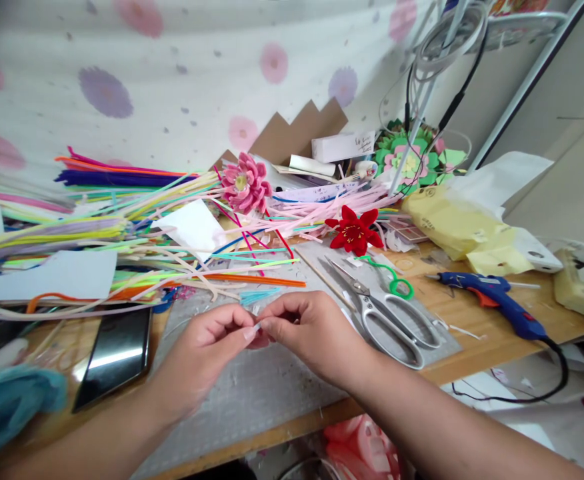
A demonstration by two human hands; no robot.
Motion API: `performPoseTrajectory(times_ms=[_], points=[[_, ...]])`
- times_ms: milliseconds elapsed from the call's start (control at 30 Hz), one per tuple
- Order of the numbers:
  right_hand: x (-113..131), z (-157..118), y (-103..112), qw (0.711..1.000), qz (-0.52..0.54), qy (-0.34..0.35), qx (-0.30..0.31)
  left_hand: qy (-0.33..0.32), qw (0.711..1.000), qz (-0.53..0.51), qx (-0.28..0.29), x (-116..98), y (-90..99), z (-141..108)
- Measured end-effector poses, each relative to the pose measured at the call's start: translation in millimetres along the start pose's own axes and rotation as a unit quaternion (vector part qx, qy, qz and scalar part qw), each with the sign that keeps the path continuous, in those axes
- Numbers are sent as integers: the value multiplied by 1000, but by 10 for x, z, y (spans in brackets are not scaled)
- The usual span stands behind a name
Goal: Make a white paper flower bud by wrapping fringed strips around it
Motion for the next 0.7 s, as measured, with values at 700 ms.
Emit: performPoseTrajectory(times_ms=[700], points=[[29, -42, -41, 993, -101, 37, -49, 9, 1000, -12, -3, 33, -48, -27]])
Point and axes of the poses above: each hand's wrist, its own z-axis towards the middle knuckle, its own y-axis out of the back of the hand, x = y × z, the point moved 1 cm from there along z, towards the middle knuckle, and after that the axes turned 4 degrees about -z, right-handed, at the moved point
